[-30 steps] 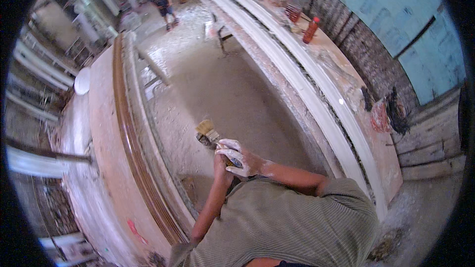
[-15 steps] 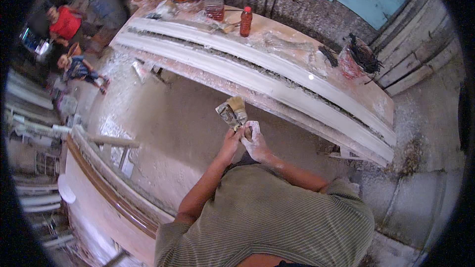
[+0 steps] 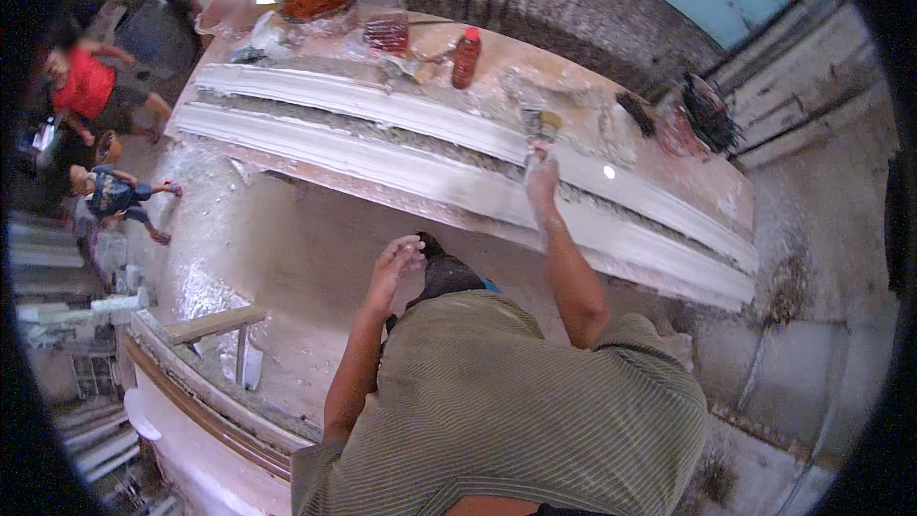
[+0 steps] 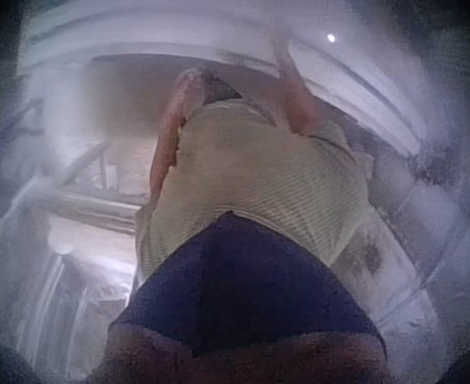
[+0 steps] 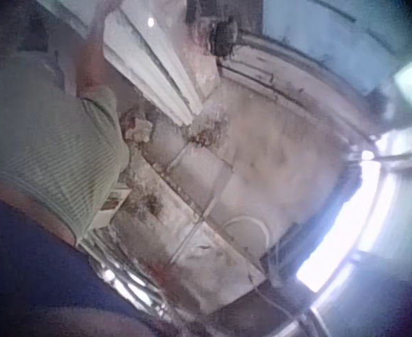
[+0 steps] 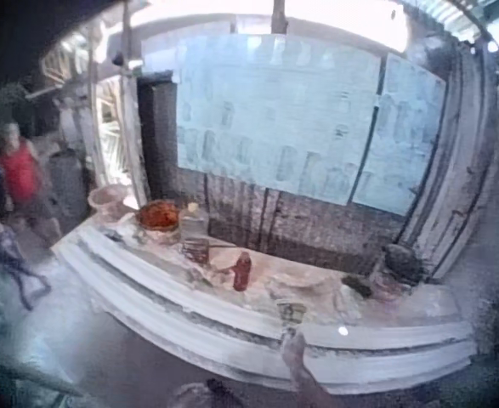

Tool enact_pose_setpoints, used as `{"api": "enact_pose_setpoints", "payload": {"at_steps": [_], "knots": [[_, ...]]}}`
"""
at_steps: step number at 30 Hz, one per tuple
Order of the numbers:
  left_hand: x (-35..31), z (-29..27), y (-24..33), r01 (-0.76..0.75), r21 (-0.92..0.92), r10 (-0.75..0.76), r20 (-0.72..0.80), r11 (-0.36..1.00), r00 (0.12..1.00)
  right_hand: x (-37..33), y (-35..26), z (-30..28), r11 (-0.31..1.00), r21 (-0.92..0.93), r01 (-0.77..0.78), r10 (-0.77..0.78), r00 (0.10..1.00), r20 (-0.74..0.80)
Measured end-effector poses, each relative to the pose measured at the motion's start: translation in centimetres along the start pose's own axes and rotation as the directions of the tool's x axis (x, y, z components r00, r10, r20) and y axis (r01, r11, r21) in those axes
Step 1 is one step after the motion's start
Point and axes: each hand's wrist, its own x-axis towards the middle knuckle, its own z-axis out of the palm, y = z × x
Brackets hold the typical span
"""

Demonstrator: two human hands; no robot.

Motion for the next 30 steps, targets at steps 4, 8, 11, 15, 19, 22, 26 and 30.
{"api": "enact_pose_setpoints", "payload": {"at_steps": [4, 8, 11, 15, 19, 22, 26, 30], "knots": [[1.4, -5.1, 4.3, 0.007, 0.061, 0.005, -0.192, 0.998, 0.981, 7.8, 8.2, 5.3, 0.98, 0.176, 0.09, -0.089, 0.996, -0.009], [2.8, -6.6, 7.9, -0.04, -0.034, 0.028, -0.296, 0.999, 0.955, 12.7, 11.9, 5.0, 0.92, 0.058, 0.387, -0.388, 0.922, -0.005], [4.4, -8.2, 7.5, -0.158, -0.155, 0.098, -0.341, 0.975, 0.935, 15.4, 15.2, 5.0, 0.912, -0.043, 0.407, -0.406, 0.913, 0.041], [4.0, -10.3, 7.4, -0.165, -0.212, 0.059, -0.432, 0.963, 0.9, 14.6, 14.7, 6.6, 0.801, -0.484, 0.352, -0.326, 0.935, 0.14], [3.3, -14.0, 6.4, -0.159, -0.305, -0.011, -0.488, 0.939, 0.873, 10.4, 14.9, 11.1, 0.139, -0.882, 0.451, -0.658, 0.707, 0.258], [1.4, -18.1, 4.5, -0.211, -0.375, -0.067, -0.606, 0.903, 0.793, -1.7, -6.7, 19.4, 0.888, -0.144, 0.437, -0.37, 0.864, 0.341], [0.1, -23.8, 6.0, -0.293, -0.436, -0.063, -0.638, 0.851, 0.768, -12.4, -16.4, 27.6, 0.93, 0.344, 0.127, -0.32, 0.738, 0.594], [-2.0, -30.7, 6.1, -0.383, -0.442, -0.018, -0.674, 0.811, 0.739, -19.1, -23.4, 35.4, 0.838, 0.243, 0.489, -0.497, 0.5, 0.709]]}}
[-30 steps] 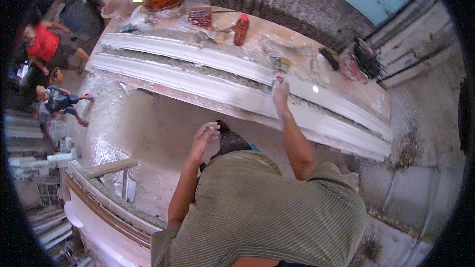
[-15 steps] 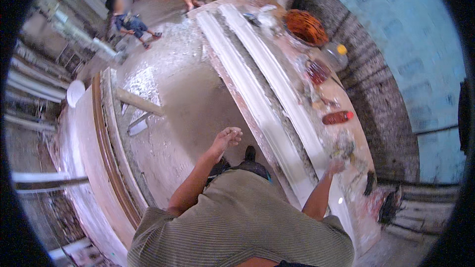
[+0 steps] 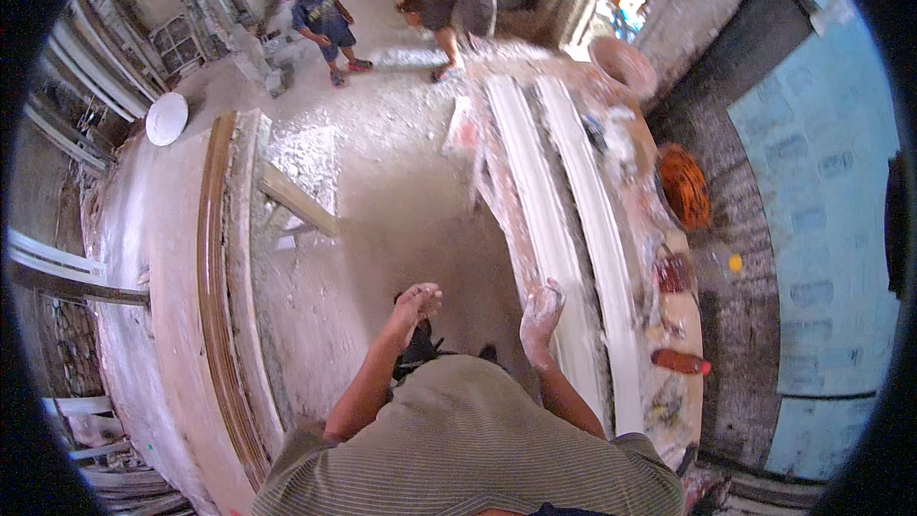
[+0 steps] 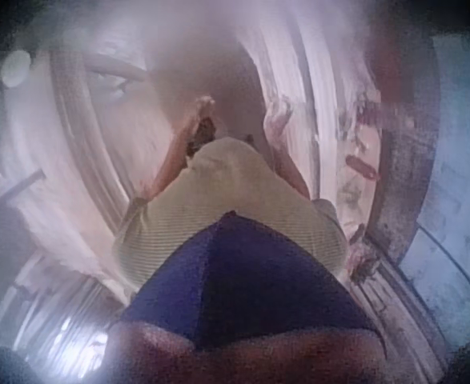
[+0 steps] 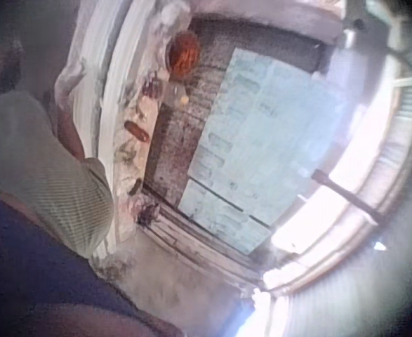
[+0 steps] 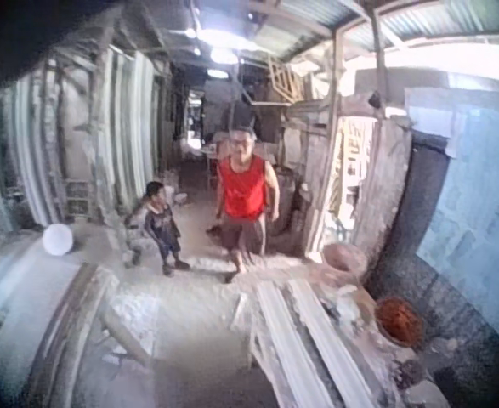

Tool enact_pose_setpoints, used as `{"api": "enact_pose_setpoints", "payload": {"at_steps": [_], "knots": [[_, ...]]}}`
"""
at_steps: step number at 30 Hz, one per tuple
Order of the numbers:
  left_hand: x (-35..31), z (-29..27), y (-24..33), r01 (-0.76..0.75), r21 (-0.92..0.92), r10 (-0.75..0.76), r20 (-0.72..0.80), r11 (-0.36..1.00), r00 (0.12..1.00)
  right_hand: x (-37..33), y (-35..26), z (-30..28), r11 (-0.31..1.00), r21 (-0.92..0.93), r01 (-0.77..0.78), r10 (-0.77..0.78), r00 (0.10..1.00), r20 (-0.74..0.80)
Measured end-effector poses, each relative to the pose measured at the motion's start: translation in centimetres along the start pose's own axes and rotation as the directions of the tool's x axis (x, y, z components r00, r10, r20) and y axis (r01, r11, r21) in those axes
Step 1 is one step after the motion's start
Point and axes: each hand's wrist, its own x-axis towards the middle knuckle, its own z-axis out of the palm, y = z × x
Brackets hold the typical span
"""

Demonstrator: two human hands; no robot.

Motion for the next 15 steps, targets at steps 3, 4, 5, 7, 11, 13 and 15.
{"api": "enact_pose_setpoints", "payload": {"at_steps": [3, 4, 5, 7, 11, 13, 15], "knots": [[2.6, -4.6, 4.8, -0.004, -0.023, 0.003, -0.037, 1.0, 0.999, 2.9, -2.7, 6.0, 0.993, -0.094, 0.073, -0.061, 0.991, 0.122], [3.1, -6.1, 6.4, 0.004, -0.032, -0.006, -0.05, 0.999, 0.999, 4.2, -3.1, 8.0, 0.997, -0.057, 0.047, -0.04, 0.991, 0.127], [3.2, -8.1, 7.8, -0.013, -0.032, 0.011, -0.066, 0.999, 0.998, 5.1, -4.7, 10.2, 1.0, -0.011, 0.018, -0.016, 0.989, 0.148], [4.3, -12.1, 11.1, -0.059, -0.028, 0.056, -0.092, 0.998, 0.994, 6.9, -6.6, 15.2, 0.995, 0.084, -0.044, 0.028, 0.983, 0.183], [6.1, -20.0, 16.2, -0.065, -0.045, 0.053, -0.238, 0.997, 0.97, 10.6, -9.4, 24.9, 0.994, 0.109, -0.012, -0.029, 0.931, 0.365], [6.7, -24.0, 18.6, -0.08, -0.024, 0.068, -0.34, 0.996, 0.938, 13.0, -13.6, 29.4, 0.995, 0.083, 0.047, -0.082, 0.868, 0.49], [7.6, -27.2, 21.3, -0.095, -0.075, 0.06, -0.376, 0.993, 0.925, 15.3, -15.9, 34.6, 0.99, 0.08, 0.114, -0.139, 0.799, 0.585]]}}
